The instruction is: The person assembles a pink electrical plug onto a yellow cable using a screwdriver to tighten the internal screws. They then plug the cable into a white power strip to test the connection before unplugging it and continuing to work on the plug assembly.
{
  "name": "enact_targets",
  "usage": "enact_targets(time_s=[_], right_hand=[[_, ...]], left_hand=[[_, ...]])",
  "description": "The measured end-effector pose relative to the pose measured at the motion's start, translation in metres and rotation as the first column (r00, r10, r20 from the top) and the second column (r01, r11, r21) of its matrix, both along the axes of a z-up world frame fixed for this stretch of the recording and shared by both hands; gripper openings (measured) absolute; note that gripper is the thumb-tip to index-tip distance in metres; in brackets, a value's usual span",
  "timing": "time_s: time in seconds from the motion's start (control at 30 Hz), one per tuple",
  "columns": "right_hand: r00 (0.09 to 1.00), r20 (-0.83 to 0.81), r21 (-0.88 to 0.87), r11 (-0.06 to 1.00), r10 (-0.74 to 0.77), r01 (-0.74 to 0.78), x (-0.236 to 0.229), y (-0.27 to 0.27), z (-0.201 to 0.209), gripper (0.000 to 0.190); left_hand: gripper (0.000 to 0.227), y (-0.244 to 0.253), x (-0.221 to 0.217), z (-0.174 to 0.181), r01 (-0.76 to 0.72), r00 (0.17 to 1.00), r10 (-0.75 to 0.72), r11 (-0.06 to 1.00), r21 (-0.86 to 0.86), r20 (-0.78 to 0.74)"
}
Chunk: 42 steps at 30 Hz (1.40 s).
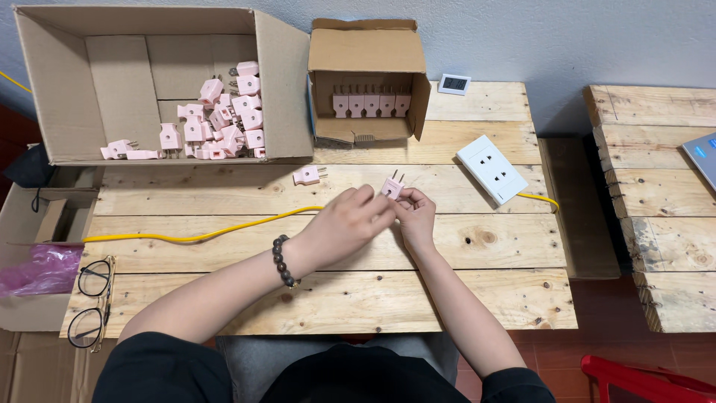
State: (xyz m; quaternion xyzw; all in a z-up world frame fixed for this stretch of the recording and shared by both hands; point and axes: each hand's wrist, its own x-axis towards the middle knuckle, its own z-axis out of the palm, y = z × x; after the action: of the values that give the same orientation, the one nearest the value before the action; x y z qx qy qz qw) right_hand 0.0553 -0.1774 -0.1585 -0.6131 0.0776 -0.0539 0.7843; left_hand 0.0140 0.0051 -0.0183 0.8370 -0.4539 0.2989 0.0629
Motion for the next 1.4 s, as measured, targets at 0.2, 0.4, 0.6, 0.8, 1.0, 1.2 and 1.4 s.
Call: enact_targets(time_s=[0.2,0.4,0.6,0.8,1.0,1.2,1.4], right_hand=[[1.000,-0.008,0.038,0.999,0.014,-0.014,-0.004,-0.002,-0.005,0.024],[1.000,-0.006,-0.007,1.000,0.011,-0.011,0.002,0.000,-0.006,0.020],[1.000,-0.027,0.040,0.999,0.015,-0.014,-0.003,-0.003,-0.007,0.021],[0.999,-0.015,0.026,0.999,0.030,-0.030,0.000,-0.002,-0.009,0.023],[0.999,-0.017,0.088,0.995,0.041,-0.039,-0.006,-0.002,-0.006,0.023],[0.993,-0.024,0.155,0.982,0.113,-0.108,-0.005,-0.002,0.006,0.030],[0.971,0.050,0.290,0.927,0.235,-0.239,-0.007,-0.006,0.021,0.046]], left_hand=[[0.031,0.004,0.001,0.012,-0.395,0.915,0.397,0.918,0.047,-0.075],[0.009,0.003,0.007,0.021,0.027,0.999,-0.027,0.999,0.025,0.033],[0.042,0.010,0.004,0.018,-0.382,0.913,0.394,0.916,0.122,-0.103],[0.024,0.016,0.004,0.015,-0.088,0.996,0.085,0.994,0.072,0.042],[0.023,0.046,0.041,0.022,0.012,0.968,-0.037,0.995,-0.098,-0.248],[0.015,0.064,0.076,-0.042,-0.450,0.852,0.380,0.883,-0.132,-0.360],[0.017,0.039,0.095,-0.076,-0.537,0.625,0.474,0.838,0.100,-0.620]])
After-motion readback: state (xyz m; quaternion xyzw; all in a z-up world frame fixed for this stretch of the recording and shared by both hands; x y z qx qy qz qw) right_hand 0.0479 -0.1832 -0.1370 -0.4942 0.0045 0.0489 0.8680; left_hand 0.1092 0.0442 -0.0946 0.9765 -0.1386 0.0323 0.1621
